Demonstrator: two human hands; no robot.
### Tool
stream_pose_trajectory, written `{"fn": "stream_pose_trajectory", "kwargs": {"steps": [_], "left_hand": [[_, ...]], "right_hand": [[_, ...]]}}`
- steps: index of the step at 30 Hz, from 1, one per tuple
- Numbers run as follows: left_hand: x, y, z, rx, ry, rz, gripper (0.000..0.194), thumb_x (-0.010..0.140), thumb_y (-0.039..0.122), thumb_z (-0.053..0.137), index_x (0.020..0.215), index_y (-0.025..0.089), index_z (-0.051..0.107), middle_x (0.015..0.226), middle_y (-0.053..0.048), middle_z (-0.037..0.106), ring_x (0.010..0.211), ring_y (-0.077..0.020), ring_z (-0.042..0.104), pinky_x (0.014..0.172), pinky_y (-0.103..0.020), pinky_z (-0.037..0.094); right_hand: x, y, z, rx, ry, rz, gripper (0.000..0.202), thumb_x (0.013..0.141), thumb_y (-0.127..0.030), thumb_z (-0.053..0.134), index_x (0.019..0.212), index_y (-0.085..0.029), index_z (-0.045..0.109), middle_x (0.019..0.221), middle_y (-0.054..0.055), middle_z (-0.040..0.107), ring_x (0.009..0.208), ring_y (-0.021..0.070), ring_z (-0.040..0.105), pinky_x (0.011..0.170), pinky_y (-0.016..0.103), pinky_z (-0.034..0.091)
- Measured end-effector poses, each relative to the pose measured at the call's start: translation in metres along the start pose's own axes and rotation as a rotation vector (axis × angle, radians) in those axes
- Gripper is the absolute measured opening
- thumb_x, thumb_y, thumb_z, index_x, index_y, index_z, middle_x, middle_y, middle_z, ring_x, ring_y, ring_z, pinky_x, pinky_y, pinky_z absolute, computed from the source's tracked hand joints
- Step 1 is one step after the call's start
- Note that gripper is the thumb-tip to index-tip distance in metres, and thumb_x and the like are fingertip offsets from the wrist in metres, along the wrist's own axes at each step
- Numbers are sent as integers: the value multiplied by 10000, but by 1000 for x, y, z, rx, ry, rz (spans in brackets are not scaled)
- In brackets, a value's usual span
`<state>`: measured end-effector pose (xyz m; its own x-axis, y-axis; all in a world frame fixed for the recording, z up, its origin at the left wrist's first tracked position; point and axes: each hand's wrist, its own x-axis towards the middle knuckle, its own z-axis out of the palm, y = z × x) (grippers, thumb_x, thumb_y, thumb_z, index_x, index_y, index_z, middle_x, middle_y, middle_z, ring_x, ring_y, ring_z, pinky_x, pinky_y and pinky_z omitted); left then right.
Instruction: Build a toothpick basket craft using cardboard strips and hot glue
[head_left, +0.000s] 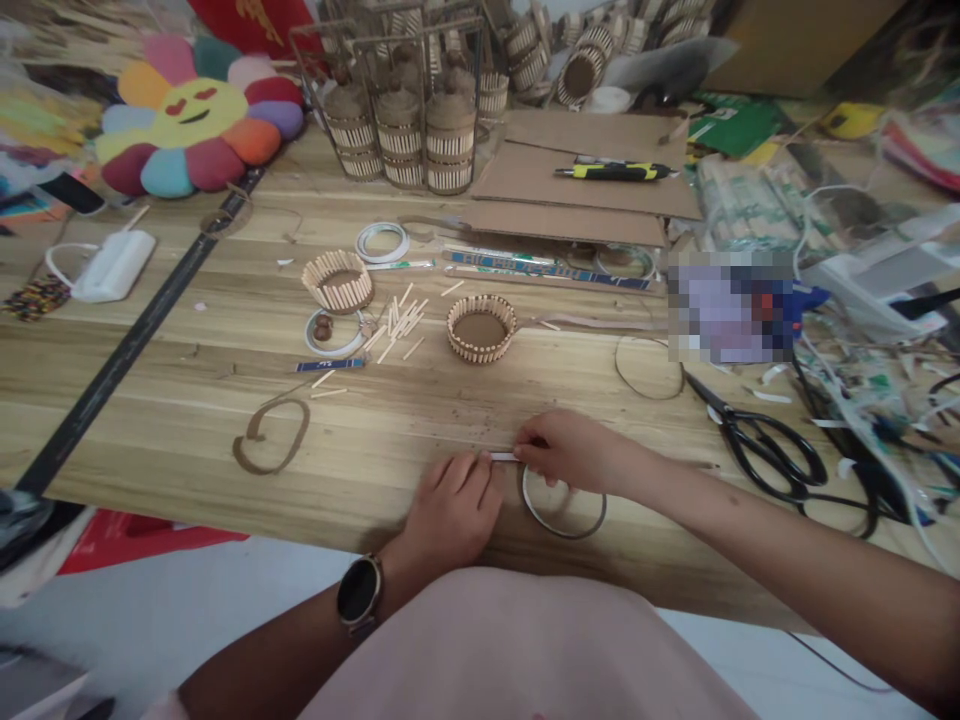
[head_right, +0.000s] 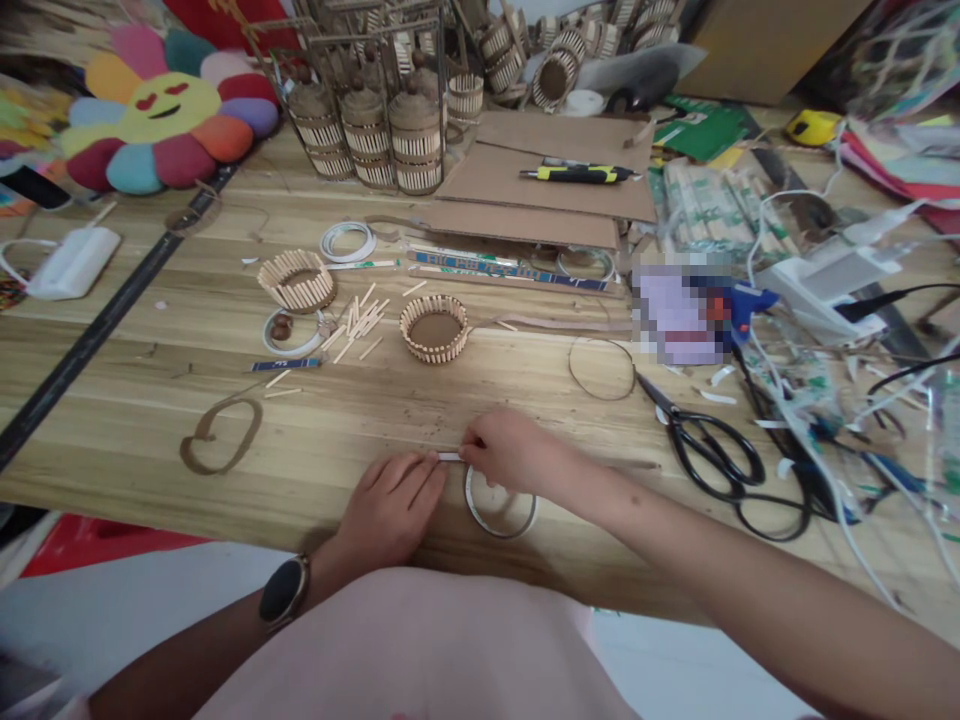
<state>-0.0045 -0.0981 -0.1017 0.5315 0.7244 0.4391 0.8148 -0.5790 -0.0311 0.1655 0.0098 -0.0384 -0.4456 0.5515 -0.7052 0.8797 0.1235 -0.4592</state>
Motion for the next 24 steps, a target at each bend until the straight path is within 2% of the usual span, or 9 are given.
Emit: {"fn": "stream_pose_trajectory", "kwargs": {"steps": [5, 12, 18, 24], "left_hand": [[8, -1, -2, 48, -21, 43, 242, 941, 114, 444, 1059, 85, 653, 928, -117, 725, 834, -207, 614, 742, -342, 420], [10, 0, -2, 77, 26, 43, 238, 940, 99, 435, 1037, 79, 652, 880, -107, 727, 789, -189, 621, 728, -336, 422], [13, -1, -3, 50, 60, 35, 287, 961, 88, 381, 1019, 75, 661, 857, -93, 736, 780, -184, 630, 745, -327, 438], [11, -3, -2, 42, 45, 51, 261, 947, 81, 415, 1025, 80, 664, 879, -103, 735, 795, -190, 633, 758, -321, 440]], "right_hand": [[0, 11, 1, 82, 7, -27, 297, 894, -248, 459, 702, -163, 669, 441, -37, 516, 437, 111, 521, 470, 203, 372], [-4, 15, 1, 138, 24, -25, 293, 862, -273, 482, 702, -173, 706, 425, -38, 503, 405, 109, 476, 456, 214, 370], [-12, 9, 0, 152, 9, 1, 269, 852, -199, 465, 789, -160, 724, 632, 4, 663, 419, 86, 466, 435, 208, 342], [-18, 9, -1, 42, 107, 13, 212, 830, -203, 517, 767, -171, 717, 690, 14, 716, 547, 118, 557, 516, 220, 362]]}}
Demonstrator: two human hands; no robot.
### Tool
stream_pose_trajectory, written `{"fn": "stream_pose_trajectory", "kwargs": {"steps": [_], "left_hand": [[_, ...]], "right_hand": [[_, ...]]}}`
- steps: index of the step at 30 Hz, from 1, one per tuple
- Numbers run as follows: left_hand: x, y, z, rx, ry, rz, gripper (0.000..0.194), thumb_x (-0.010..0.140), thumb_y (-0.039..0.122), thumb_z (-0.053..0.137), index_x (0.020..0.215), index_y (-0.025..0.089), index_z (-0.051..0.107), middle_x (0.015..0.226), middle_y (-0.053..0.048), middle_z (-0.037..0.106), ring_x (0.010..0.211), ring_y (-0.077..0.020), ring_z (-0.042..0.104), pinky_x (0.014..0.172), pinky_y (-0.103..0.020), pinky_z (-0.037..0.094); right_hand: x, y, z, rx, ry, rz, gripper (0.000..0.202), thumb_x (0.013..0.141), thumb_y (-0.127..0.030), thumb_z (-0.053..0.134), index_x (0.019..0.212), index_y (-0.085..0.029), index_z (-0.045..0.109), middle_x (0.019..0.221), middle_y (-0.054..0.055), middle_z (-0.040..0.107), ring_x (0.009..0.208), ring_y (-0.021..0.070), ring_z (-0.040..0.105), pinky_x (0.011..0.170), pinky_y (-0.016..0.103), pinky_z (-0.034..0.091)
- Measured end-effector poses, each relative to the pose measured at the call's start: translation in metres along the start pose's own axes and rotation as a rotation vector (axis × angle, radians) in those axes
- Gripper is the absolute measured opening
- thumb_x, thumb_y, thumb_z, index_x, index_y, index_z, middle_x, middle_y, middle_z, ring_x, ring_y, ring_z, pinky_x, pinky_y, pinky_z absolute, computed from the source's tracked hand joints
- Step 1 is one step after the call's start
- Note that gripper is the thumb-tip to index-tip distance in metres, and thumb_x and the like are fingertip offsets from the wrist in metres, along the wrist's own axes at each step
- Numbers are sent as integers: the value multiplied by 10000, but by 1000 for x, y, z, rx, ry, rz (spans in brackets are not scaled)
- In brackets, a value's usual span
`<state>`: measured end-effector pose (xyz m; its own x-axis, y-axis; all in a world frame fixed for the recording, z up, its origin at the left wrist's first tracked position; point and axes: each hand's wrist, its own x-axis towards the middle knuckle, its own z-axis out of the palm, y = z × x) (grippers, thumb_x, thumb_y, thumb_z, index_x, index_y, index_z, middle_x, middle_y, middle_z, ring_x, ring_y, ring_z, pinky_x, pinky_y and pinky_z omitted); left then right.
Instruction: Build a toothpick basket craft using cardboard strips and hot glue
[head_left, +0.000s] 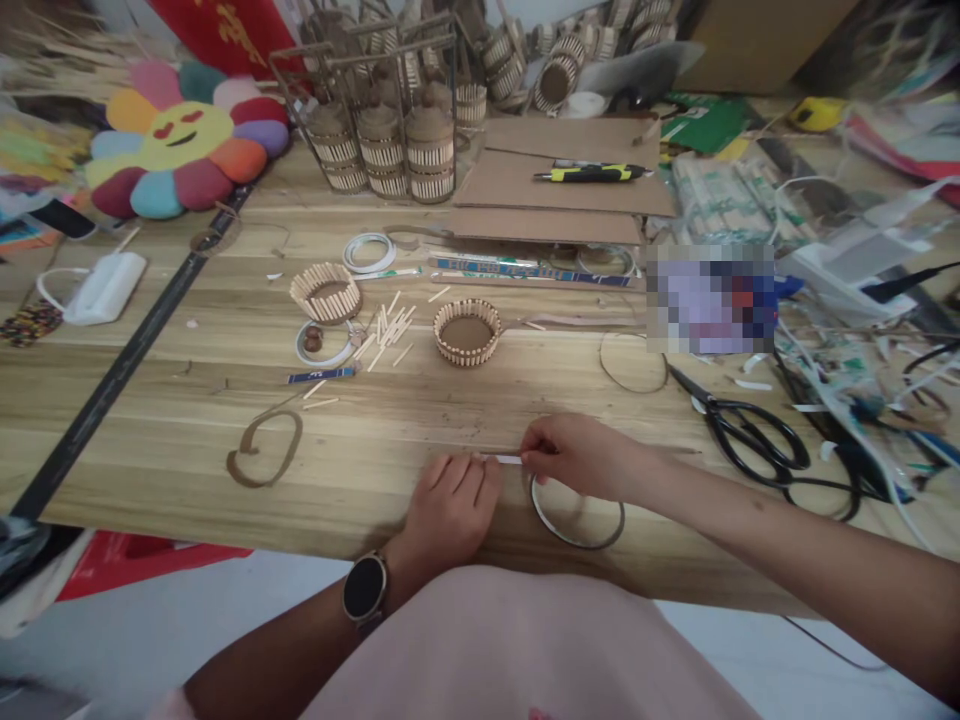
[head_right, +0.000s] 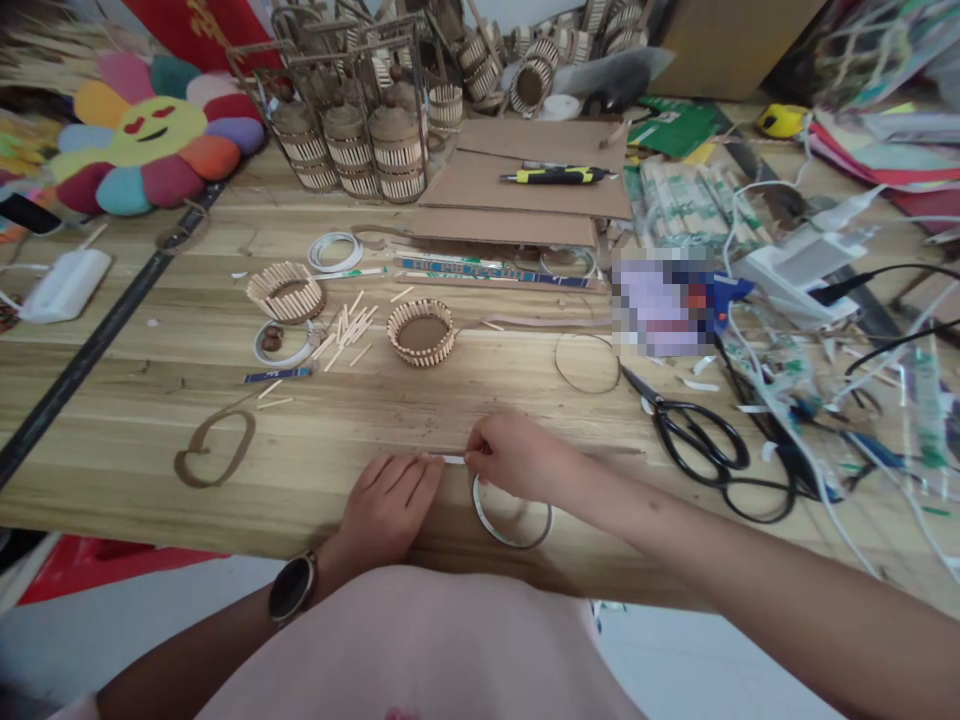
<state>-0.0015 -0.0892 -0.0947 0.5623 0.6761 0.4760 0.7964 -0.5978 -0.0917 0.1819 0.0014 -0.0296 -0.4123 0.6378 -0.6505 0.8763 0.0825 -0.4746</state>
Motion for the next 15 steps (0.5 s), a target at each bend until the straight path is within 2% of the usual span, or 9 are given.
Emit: {"fn": "stream_pose_trajectory", "kwargs": {"steps": [7, 15], "left_hand": [[1, 0, 2, 6, 1, 36, 234, 917, 69, 454, 1034, 37, 655, 850, -120, 716, 764, -199, 615, 741, -341, 444], [5, 1, 0, 35, -21, 32, 236, 926, 81, 453, 1019, 60, 669, 818, -102, 706, 749, -192, 598, 718, -337, 444]], "right_hand": [[6, 5, 1, -76, 6, 13, 213, 818, -228, 540, 717, -172, 719, 665, 14, 707, 580, 132, 570, 532, 229, 349], [9, 8, 3, -93, 14, -22, 225, 823, -224, 536, 691, -174, 710, 649, 22, 700, 592, 146, 564, 543, 247, 343]]}}
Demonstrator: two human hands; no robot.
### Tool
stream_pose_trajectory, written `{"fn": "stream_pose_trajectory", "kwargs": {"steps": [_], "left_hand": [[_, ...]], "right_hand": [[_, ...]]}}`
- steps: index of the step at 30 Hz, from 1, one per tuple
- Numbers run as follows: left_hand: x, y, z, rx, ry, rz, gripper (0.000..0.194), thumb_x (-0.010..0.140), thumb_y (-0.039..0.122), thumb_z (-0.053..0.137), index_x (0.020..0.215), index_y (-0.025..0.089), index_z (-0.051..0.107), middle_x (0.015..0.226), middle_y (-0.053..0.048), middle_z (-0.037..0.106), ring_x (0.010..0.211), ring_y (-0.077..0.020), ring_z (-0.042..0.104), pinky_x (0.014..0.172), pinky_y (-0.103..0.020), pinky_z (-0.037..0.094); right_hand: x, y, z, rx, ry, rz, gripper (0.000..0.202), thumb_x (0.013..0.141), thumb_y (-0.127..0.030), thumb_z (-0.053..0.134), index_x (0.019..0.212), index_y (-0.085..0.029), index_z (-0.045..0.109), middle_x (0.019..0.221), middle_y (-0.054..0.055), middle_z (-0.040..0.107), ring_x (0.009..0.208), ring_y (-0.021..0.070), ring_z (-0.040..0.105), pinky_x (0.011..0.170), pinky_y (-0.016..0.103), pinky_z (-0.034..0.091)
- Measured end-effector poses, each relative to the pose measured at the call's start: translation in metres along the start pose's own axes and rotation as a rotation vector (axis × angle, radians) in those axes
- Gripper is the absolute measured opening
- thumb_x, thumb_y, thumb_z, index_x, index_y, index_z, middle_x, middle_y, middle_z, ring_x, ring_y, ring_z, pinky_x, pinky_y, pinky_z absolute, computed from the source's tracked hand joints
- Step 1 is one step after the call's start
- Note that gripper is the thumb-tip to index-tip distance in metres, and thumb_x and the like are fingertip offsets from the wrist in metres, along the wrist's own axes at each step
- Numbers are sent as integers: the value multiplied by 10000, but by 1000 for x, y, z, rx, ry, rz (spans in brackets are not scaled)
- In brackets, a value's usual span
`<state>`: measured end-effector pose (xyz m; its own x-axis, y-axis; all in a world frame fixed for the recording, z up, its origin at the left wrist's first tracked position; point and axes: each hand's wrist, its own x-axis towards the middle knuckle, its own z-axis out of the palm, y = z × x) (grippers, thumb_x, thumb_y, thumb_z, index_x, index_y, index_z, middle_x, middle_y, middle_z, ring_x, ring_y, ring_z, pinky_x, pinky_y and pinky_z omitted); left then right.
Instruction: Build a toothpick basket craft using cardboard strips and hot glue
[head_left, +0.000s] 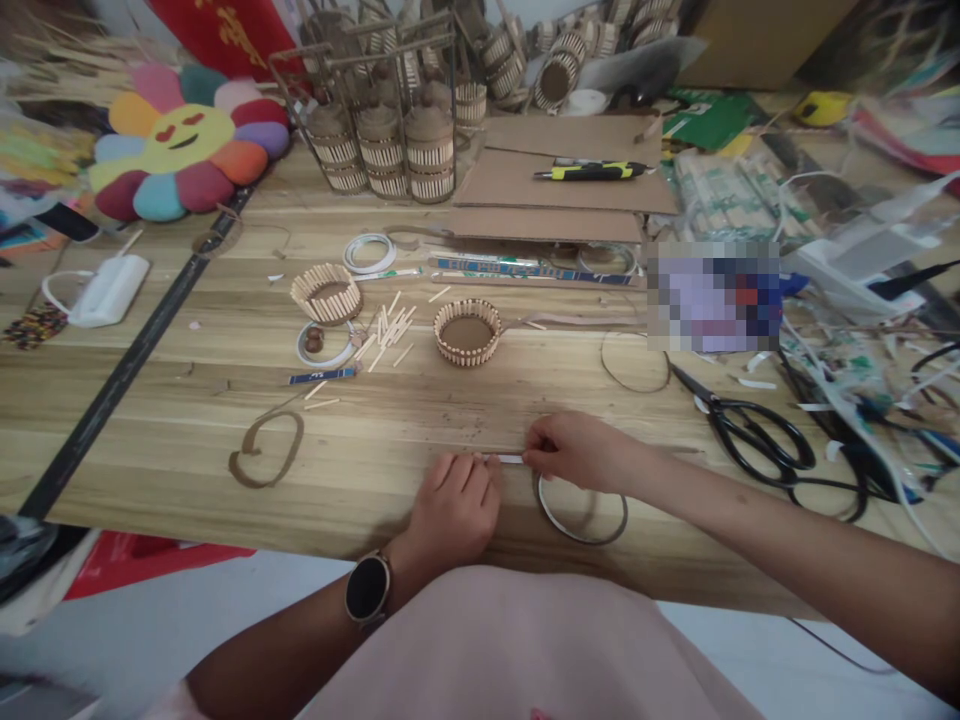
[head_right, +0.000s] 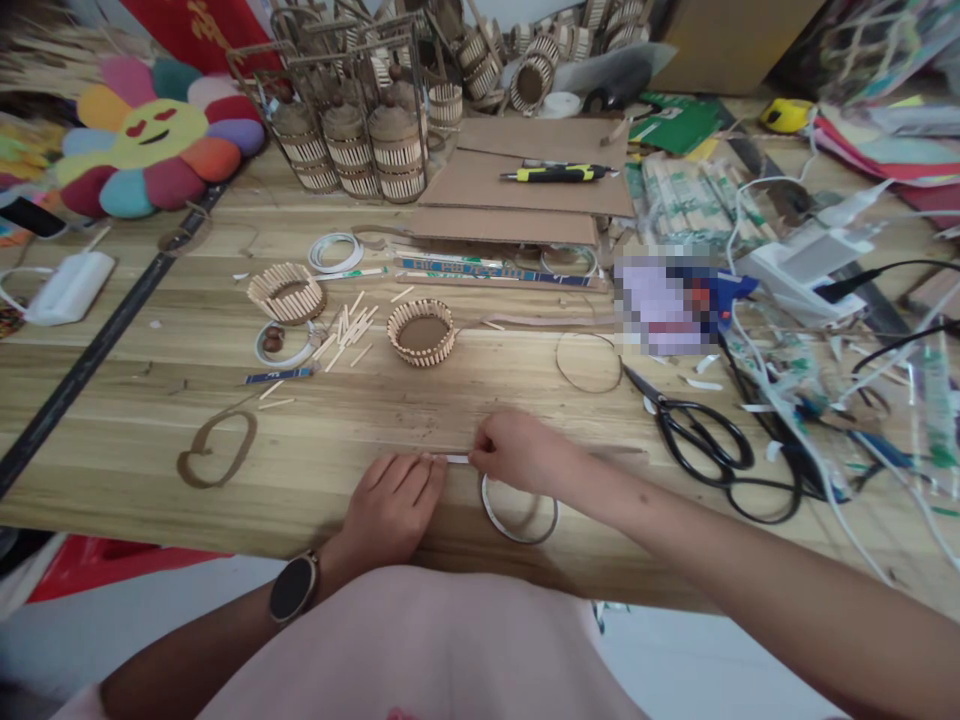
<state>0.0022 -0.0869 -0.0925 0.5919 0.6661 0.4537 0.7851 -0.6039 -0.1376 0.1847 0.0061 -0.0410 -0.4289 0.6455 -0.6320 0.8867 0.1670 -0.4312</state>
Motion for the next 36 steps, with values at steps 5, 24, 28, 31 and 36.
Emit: {"fn": "stream_pose_trajectory", "kwargs": {"steps": [5, 24, 28, 31, 36], "left_hand": [[5, 2, -2, 13, -29, 26, 227, 926, 94, 471, 1027, 59, 672, 783, -97, 679, 710, -190, 576, 690, -344, 429], [66, -42, -11, -656, -679, -247, 160, 823, 158, 567, 805, 169, 726, 824, -56, 730, 844, -217, 648, 777, -321, 483], [72, -39, -6, -728, -726, -312, 173, 780, 182, 554, 735, 178, 721, 769, -50, 738, 775, -215, 646, 672, -294, 444], [73, -37, -5, -789, -736, -417, 163, 761, 196, 556, 700, 174, 706, 711, -32, 708, 696, -187, 611, 603, -273, 393], [73, -33, -9, -853, -593, -556, 132, 731, 133, 564, 641, 164, 656, 659, -3, 652, 684, -155, 562, 625, -251, 385]], "right_hand": [[1, 1, 1, 10, 5, -20, 192, 831, -206, 544, 735, -180, 708, 682, 29, 721, 601, 152, 574, 550, 251, 349], [-18, 9, 6, 124, 72, -77, 195, 856, -263, 521, 808, -164, 681, 661, 14, 652, 583, 135, 520, 534, 236, 338], [-21, 10, 5, 111, 105, -82, 191, 857, -261, 522, 786, -171, 675, 672, 18, 657, 599, 143, 538, 555, 245, 345], [-25, 9, 6, 139, 126, -73, 175, 863, -255, 522, 770, -181, 650, 690, 19, 667, 628, 150, 567, 570, 243, 358], [-37, 3, 22, 159, 284, -56, 142, 886, -254, 500, 780, -201, 579, 682, 17, 661, 617, 156, 580, 552, 247, 350]]}}
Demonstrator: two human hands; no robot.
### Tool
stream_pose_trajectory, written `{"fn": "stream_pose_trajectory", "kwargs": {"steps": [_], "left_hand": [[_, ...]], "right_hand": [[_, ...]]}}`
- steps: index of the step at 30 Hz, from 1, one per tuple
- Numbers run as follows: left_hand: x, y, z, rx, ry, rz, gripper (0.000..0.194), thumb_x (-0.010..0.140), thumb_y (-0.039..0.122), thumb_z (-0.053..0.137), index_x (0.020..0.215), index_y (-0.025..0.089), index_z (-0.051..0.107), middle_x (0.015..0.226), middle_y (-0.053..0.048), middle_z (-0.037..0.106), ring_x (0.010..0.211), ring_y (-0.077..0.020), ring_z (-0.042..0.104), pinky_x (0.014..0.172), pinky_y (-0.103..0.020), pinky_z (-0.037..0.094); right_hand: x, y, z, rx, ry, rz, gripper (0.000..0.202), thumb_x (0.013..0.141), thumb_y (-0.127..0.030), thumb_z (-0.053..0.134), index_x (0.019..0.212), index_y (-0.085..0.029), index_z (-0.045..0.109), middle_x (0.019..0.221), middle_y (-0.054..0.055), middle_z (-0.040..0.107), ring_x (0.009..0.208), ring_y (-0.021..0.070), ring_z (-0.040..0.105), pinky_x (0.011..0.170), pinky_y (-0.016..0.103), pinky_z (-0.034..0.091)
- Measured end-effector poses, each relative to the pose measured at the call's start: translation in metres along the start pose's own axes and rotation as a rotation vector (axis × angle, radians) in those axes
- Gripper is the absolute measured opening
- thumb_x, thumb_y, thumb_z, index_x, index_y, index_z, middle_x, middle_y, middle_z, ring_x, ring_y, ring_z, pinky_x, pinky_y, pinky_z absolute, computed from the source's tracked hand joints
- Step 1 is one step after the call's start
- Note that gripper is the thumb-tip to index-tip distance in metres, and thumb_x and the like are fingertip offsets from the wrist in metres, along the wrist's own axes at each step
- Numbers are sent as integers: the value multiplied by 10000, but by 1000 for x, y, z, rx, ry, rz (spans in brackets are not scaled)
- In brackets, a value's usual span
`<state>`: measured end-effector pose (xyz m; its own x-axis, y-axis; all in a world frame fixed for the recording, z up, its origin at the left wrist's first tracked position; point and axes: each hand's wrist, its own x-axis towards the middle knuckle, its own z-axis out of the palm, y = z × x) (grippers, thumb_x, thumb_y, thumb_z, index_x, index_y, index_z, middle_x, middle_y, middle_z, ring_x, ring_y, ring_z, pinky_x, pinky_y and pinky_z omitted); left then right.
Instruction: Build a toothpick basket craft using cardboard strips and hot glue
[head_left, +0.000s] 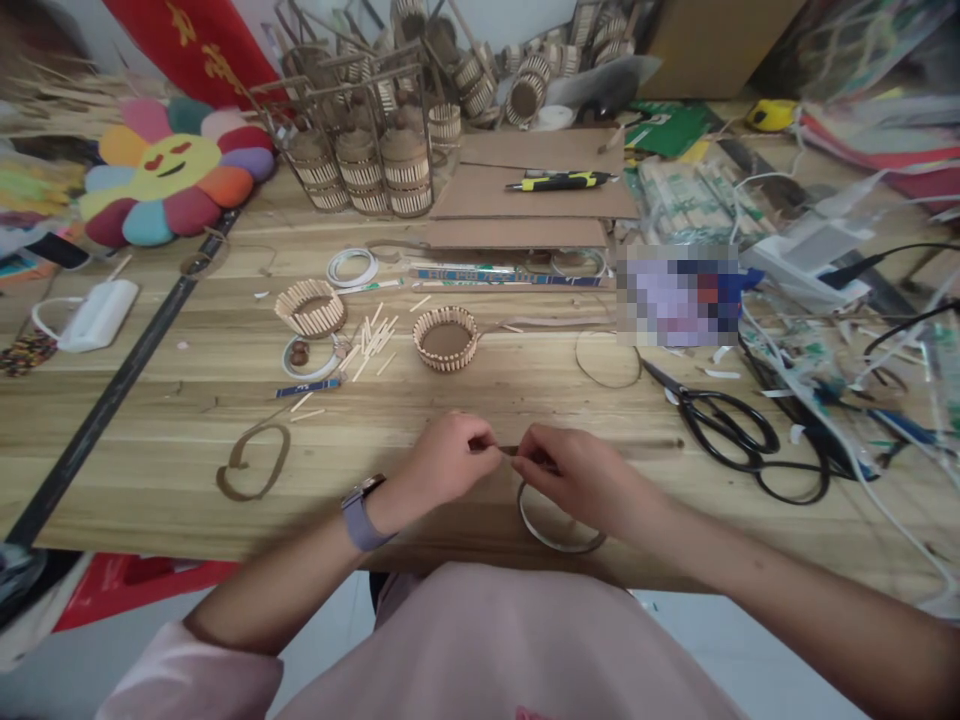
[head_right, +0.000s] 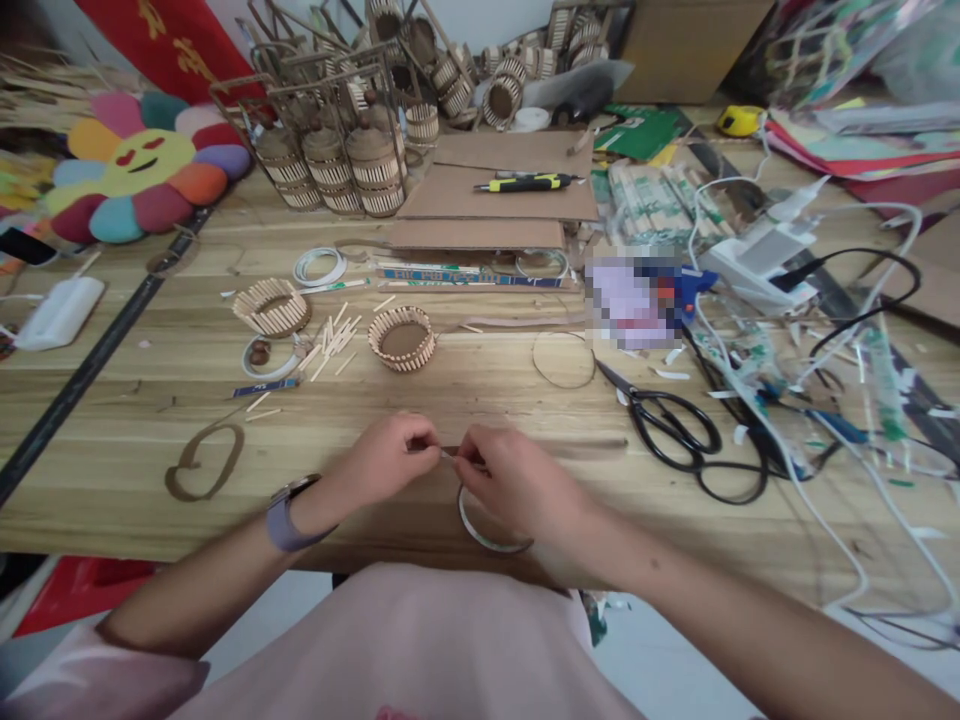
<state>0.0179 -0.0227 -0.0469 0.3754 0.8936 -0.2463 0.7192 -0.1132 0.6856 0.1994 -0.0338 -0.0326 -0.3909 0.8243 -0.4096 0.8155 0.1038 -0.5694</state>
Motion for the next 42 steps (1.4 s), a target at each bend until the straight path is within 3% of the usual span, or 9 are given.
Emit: {"fn": "stream_pose_trajectory", "kwargs": {"steps": [7, 11, 15, 17, 21, 27, 36, 39, 42], "left_hand": [[-11, 10, 2, -229, 47, -60, 145, 735, 141, 534, 617, 165, 615, 604, 31, 605, 616, -122, 511, 605, -234, 380], [-13, 13, 2, -371, 5, -126, 127, 733, 199, 534, 631, 167, 604, 578, 42, 570, 600, -123, 506, 578, -229, 372], [-13, 3, -7, -400, 127, -173, 165, 757, 274, 518, 662, 171, 606, 625, 34, 583, 638, -133, 522, 596, -233, 375], [-13, -4, -11, -362, 28, -194, 188, 767, 303, 520, 682, 171, 624, 626, 33, 588, 624, -134, 515, 581, -234, 360], [-17, -14, -14, -238, -305, -169, 215, 796, 321, 535, 703, 168, 654, 628, 27, 613, 602, -136, 524, 566, -236, 349], [-31, -25, -18, 102, -162, -131, 269, 884, 237, 465, 688, 173, 638, 690, -19, 672, 666, -169, 583, 597, -257, 354], [-42, -31, -12, 584, 6, -154, 276, 957, 268, 472, 805, 145, 667, 833, -111, 685, 840, -264, 621, 747, -355, 454], [-43, -30, -5, 716, 146, -63, 160, 927, 230, 538, 897, 123, 653, 925, -135, 640, 924, -299, 567, 804, -414, 470], [-45, -36, 6, 710, 158, 153, 162, 922, 94, 493, 938, 150, 645, 954, -96, 607, 905, -249, 533, 788, -372, 489]], "right_hand": [[-20, 5, 23, 16, 190, -119, 135, 912, -255, 437, 807, -219, 513, 778, 59, 711, 677, 192, 661, 601, 281, 431], [-31, 11, 21, -71, 210, -177, 167, 928, -259, 420, 813, -214, 533, 745, 66, 713, 635, 196, 674, 569, 285, 423], [-47, 14, 10, -125, 171, -352, 272, 957, -264, 350, 773, -218, 546, 687, 52, 680, 566, 173, 635, 529, 282, 383], [-51, 13, -1, -77, 125, -368, 264, 947, -274, 357, 776, -224, 552, 661, 32, 658, 544, 161, 604, 517, 275, 369], [-42, 10, -26, 95, -50, -187, 207, 912, -326, 432, 787, -226, 564, 704, 8, 649, 594, 140, 565, 551, 247, 388], [-3, 15, -39, 151, -235, -164, 204, 884, -356, 461, 782, -205, 553, 659, -6, 598, 611, 138, 524, 573, 241, 383], [22, 28, -33, -119, -256, -355, 209, 897, -293, 464, 818, -178, 620, 840, 79, 630, 774, 195, 595, 689, 279, 427], [20, 33, -37, -174, -265, -324, 217, 908, -289, 444, 853, -186, 626, 816, 70, 651, 735, 196, 595, 653, 278, 412], [15, 37, -45, -179, -291, -280, 230, 917, -319, 425, 819, -200, 596, 749, 43, 638, 662, 180, 566, 610, 272, 388]]}}
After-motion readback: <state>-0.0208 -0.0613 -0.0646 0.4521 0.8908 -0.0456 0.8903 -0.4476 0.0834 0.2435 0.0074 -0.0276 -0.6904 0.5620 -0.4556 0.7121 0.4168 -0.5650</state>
